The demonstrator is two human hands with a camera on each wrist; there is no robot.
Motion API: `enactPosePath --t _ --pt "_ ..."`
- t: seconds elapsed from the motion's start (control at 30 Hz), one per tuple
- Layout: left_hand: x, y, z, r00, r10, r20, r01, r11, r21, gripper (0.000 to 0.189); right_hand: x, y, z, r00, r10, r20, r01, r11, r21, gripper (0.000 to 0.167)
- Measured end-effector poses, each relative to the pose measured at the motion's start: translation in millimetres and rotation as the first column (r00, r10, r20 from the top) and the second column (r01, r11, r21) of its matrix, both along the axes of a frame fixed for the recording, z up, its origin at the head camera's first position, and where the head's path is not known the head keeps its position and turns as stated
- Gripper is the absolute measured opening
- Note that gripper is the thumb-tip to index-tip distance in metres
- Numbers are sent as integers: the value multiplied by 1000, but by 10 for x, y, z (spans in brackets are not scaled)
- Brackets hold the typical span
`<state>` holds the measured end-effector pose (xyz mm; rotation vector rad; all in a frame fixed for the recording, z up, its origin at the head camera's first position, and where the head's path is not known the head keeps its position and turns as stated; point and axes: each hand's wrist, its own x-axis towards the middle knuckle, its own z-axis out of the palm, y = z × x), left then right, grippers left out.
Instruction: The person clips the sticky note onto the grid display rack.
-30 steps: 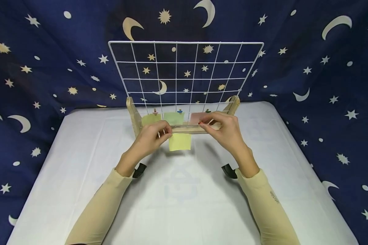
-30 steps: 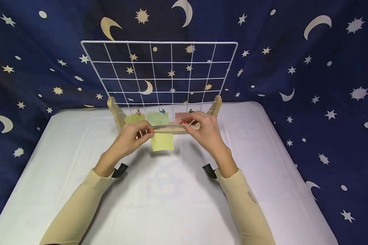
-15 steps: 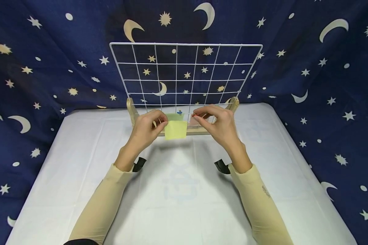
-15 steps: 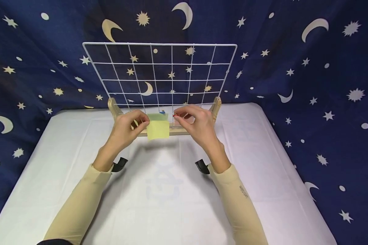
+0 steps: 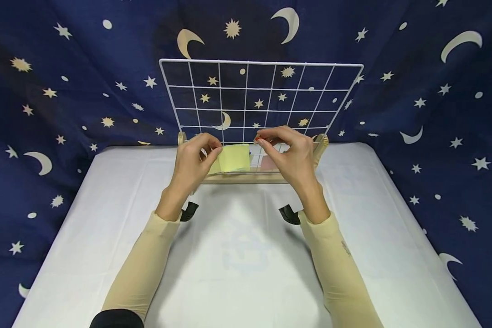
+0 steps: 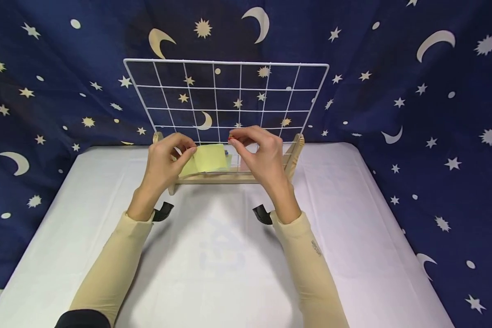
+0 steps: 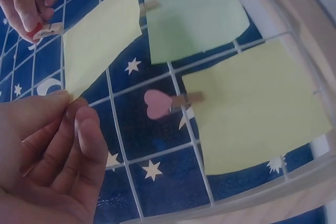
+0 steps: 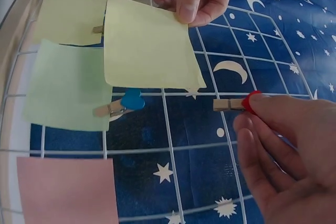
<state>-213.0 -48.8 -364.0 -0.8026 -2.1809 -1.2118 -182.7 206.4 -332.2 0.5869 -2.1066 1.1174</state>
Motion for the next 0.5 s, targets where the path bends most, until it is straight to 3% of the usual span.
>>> enactPosePath --t 0.23,0.5 --pt "-97 12 45 999 19 -35 -18 999 37 4 -101 -87 29 998 -1 -62 -3 997 -72 11" --pt "-130 36 78 994 79 -75 -72 994 87 5 -176 -143 38 996 -14 -93 4 994 -108 12"
